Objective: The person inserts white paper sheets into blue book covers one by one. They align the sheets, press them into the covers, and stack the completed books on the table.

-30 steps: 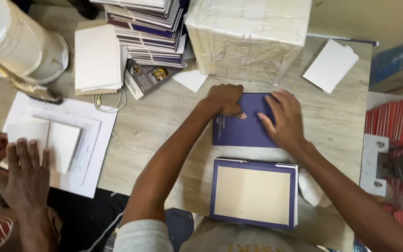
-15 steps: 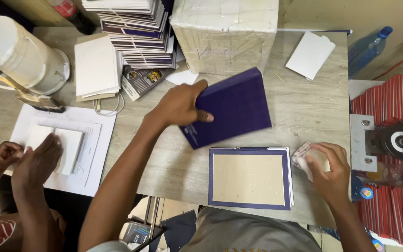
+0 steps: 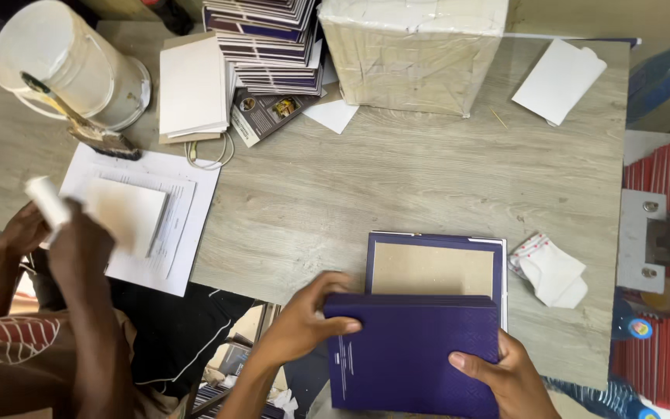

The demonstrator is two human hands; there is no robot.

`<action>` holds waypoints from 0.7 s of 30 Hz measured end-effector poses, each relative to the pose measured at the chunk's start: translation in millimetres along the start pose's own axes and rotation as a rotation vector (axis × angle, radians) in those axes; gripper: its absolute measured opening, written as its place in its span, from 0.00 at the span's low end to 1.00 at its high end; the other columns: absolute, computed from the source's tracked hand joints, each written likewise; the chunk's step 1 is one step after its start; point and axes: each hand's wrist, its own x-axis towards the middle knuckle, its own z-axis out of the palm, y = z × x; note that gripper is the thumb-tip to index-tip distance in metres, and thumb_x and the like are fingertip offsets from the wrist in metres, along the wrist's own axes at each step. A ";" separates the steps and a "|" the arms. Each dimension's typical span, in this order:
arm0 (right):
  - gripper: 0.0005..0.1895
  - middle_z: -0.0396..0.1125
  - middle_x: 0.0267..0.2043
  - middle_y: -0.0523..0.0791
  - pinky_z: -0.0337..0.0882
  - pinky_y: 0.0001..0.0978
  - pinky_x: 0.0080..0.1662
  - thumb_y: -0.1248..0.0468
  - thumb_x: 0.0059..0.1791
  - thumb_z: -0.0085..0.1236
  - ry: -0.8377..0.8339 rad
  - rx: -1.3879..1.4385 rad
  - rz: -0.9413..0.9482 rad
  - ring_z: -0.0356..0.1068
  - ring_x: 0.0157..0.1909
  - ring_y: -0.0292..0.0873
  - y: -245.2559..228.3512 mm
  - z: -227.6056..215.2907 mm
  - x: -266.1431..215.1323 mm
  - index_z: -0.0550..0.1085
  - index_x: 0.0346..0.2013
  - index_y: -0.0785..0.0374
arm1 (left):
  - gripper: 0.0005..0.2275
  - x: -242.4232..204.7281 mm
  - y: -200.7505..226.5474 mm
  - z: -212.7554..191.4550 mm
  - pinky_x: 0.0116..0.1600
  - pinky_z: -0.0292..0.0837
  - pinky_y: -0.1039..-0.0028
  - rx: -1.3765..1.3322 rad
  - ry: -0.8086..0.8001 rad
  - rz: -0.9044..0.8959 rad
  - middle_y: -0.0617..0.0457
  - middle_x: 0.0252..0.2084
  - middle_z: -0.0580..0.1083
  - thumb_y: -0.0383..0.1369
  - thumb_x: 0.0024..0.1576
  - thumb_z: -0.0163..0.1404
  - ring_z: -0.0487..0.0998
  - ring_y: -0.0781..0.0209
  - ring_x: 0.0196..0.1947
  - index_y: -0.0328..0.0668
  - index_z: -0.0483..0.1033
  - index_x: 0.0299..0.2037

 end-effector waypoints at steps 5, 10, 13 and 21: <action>0.22 0.80 0.44 0.63 0.77 0.52 0.46 0.76 0.43 0.69 -0.047 0.030 -0.055 0.78 0.44 0.60 16.5 -15.3 27.0 0.79 0.51 0.79 | 0.47 -7.7 -44.4 40.7 0.69 0.70 0.53 -0.515 0.223 -0.532 0.40 0.64 0.72 0.30 0.34 0.73 0.75 0.42 0.63 0.38 0.59 0.67; 0.41 0.69 0.54 0.52 0.73 0.47 0.56 0.49 0.44 0.56 -0.220 -0.027 -0.379 0.71 0.55 0.52 6.5 -62.7 83.6 0.70 0.68 0.68 | 0.22 25.6 -53.6 19.7 0.58 0.82 0.61 -0.618 0.284 -0.381 0.45 0.43 0.84 0.24 0.40 0.70 0.85 0.49 0.47 0.37 0.77 0.45; 0.40 0.63 0.75 0.51 0.62 0.56 0.70 0.41 0.52 0.47 0.287 -0.537 -0.149 0.63 0.73 0.52 -27.0 -25.6 64.6 0.63 0.75 0.58 | 0.12 56.5 -66.3 4.2 0.40 0.82 0.67 -0.705 0.057 -0.124 0.46 0.38 0.84 0.24 0.47 0.68 0.85 0.54 0.35 0.33 0.83 0.40; 0.26 0.74 0.63 0.56 0.74 0.55 0.59 0.59 0.58 0.55 0.292 -0.307 0.076 0.75 0.60 0.59 -16.6 -14.0 63.9 0.70 0.70 0.67 | 0.14 92.8 -66.6 13.8 0.40 0.81 0.69 -0.612 -0.045 -0.296 0.46 0.39 0.83 0.25 0.45 0.68 0.84 0.55 0.36 0.34 0.83 0.41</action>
